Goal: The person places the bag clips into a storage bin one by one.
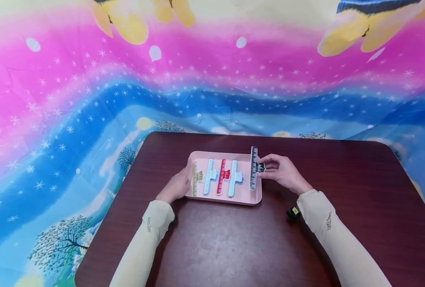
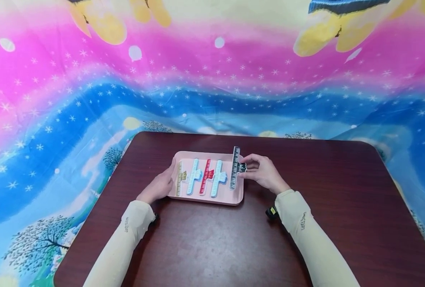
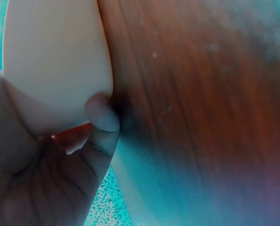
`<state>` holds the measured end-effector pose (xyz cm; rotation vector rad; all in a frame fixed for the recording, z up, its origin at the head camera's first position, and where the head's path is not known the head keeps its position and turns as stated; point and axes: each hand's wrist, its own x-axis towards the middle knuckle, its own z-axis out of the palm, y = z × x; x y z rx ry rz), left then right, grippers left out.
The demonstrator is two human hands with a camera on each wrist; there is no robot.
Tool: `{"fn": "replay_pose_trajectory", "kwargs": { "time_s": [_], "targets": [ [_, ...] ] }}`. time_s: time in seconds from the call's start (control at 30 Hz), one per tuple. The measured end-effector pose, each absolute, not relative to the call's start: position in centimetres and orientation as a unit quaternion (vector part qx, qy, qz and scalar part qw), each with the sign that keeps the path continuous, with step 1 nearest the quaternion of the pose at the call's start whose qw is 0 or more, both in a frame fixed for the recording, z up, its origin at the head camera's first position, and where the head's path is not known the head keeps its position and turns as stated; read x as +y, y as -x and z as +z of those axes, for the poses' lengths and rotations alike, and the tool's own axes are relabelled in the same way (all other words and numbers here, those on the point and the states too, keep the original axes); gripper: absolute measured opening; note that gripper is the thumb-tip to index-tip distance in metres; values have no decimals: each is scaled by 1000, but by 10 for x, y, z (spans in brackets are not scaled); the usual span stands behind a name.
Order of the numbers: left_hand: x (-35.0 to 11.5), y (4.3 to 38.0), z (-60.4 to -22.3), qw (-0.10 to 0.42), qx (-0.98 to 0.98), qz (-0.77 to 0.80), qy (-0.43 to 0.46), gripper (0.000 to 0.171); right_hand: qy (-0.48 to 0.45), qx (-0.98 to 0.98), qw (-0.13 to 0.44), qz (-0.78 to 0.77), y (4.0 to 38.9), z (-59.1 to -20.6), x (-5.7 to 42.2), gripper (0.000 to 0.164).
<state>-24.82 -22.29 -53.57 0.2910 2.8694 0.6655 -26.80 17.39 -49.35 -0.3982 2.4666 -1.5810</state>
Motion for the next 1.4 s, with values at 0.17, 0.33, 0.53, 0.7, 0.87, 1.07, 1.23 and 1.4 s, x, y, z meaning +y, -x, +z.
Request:
{"fn": "replay_pose_trajectory", "kwargs": {
  "time_s": [0.17,0.33,0.53,0.7,0.87,1.07,1.23,1.4],
  "targets": [
    [-221,248,-537,99,966,222,-93,76,134,845,91,-509,266,-496,172,47],
    [-221,247,-538,103,965,226,-89,77,139,867,80,-472,265,-500,169,44],
    [-221,246,-538,102,964,229,-91,75,143,877,74,-454,264,-504,166,44],
    [-220,247,-537,99,964,226,-94,75,137,879,79,-449,263,-506,164,44],
    [-220,247,-537,94,966,223,-95,76,134,881,83,-446,263,-507,162,44],
    [-220,248,-536,96,965,224,-94,75,137,883,81,-440,264,-509,160,42],
    [-220,248,-535,98,964,228,-93,75,141,880,79,-447,264,-512,159,42],
    [-221,248,-536,97,964,229,-92,74,148,873,73,-459,263,-514,161,45]
  ]
}}
